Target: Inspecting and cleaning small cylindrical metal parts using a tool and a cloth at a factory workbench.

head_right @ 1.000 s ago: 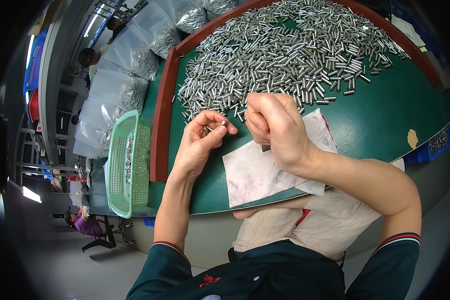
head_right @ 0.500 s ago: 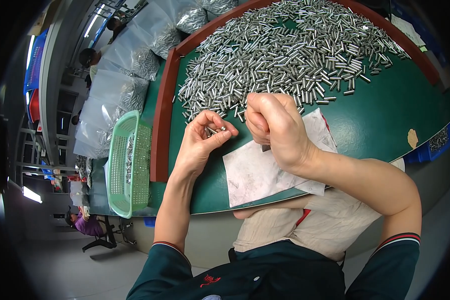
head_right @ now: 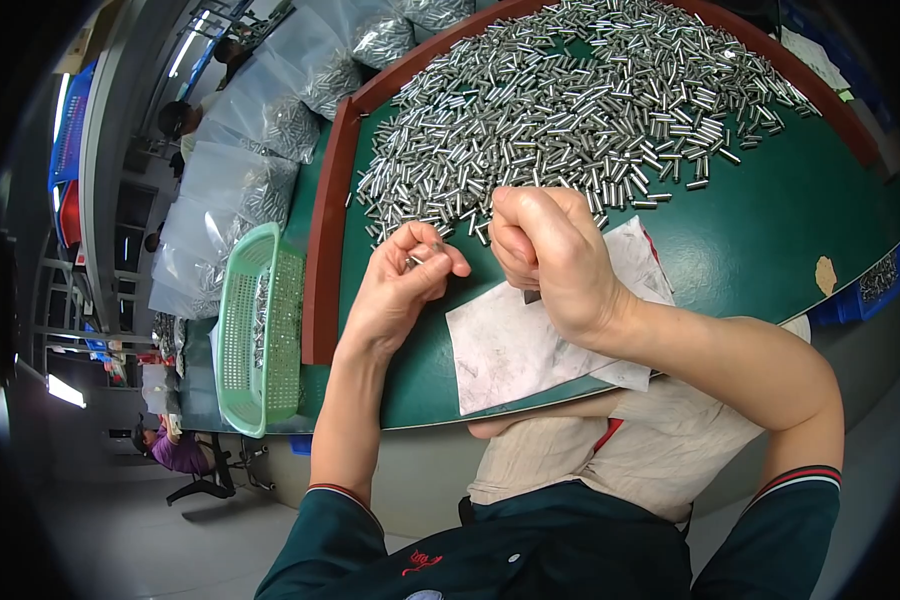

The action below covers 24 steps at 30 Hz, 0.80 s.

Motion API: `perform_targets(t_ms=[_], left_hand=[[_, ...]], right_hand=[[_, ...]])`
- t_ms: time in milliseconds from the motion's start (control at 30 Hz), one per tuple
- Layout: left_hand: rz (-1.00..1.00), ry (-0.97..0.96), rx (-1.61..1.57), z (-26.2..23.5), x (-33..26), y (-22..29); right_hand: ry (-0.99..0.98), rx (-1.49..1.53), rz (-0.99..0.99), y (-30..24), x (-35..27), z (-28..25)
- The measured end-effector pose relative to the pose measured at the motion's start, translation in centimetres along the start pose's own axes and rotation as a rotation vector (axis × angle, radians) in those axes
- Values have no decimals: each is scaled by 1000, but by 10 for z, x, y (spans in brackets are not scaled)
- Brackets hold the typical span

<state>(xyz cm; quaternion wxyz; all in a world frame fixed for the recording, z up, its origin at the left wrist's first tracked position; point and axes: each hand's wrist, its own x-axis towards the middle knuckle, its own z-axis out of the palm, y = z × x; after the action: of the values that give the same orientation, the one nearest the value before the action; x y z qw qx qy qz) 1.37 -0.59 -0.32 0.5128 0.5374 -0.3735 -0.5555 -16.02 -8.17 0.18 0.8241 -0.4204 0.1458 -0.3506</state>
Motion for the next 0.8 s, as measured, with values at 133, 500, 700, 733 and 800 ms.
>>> perform_targets(t_ms=[133, 500, 700, 733, 800], left_hand=[[77, -18, -349, -22, -2, 9], [17, 181, -188, -42, -12, 13], [145, 373, 736, -30, -13, 10], [144, 372, 817, -31, -13, 9], [142, 373, 896, -29, -13, 8]], right_hand=[[-18, 29, 22, 0, 0, 0], [-15, 45, 17, 2, 1, 1], [-28, 21, 22, 2, 3, 3], [-30, 20, 16, 2, 3, 2], [-29, 21, 13, 3, 3, 1]])
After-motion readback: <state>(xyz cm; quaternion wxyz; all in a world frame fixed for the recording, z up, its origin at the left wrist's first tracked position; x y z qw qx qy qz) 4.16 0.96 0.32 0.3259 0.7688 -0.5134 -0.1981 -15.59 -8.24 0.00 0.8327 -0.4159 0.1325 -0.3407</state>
